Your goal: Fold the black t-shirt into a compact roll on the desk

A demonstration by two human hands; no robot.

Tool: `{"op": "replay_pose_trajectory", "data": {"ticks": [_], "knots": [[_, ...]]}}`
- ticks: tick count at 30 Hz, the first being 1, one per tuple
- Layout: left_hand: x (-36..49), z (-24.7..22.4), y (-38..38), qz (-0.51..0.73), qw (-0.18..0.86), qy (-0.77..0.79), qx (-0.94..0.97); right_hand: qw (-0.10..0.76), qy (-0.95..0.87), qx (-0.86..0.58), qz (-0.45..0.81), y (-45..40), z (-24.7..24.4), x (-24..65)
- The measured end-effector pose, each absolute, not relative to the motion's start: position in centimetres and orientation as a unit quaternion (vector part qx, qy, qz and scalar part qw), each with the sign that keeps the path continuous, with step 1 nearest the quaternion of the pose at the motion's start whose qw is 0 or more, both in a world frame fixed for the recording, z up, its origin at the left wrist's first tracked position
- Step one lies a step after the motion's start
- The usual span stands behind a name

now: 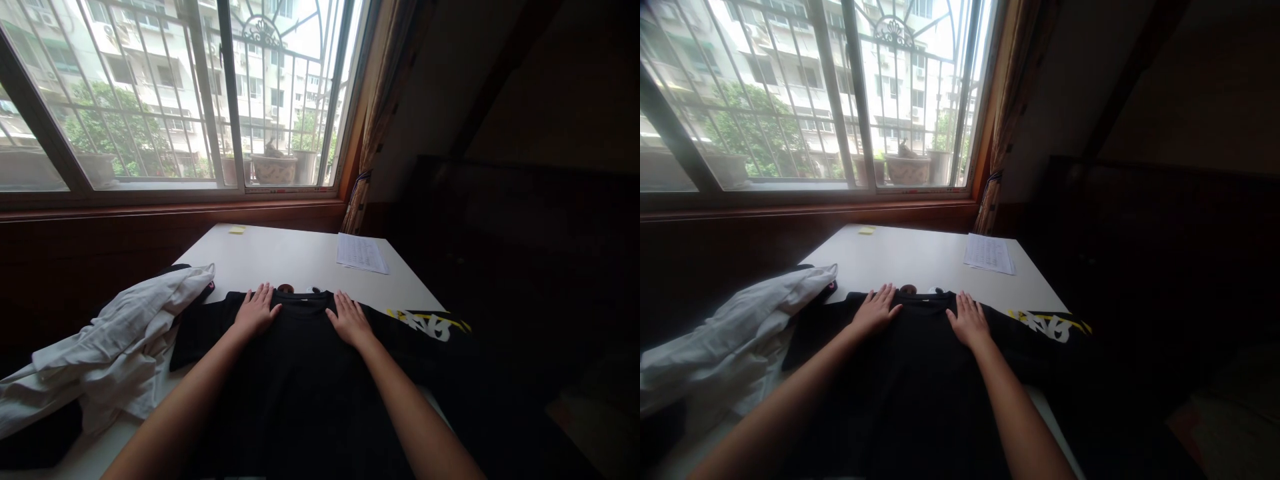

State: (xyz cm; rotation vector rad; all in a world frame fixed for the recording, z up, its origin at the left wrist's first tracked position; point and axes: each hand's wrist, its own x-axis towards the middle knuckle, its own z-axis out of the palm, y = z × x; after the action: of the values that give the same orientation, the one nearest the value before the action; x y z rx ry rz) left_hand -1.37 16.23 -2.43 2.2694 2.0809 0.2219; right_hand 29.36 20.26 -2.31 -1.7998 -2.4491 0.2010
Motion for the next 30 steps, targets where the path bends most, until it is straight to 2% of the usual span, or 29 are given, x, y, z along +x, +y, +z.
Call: {"op": "replay_pose_trajectory", "data": {"ticks": [30], "knots": [[-1.7,-1.9,18.9,0.059,0.042,0.692,0.718,0.031,-0.799,-0.596,0.071,23.6,-2.2,28.6]]}}
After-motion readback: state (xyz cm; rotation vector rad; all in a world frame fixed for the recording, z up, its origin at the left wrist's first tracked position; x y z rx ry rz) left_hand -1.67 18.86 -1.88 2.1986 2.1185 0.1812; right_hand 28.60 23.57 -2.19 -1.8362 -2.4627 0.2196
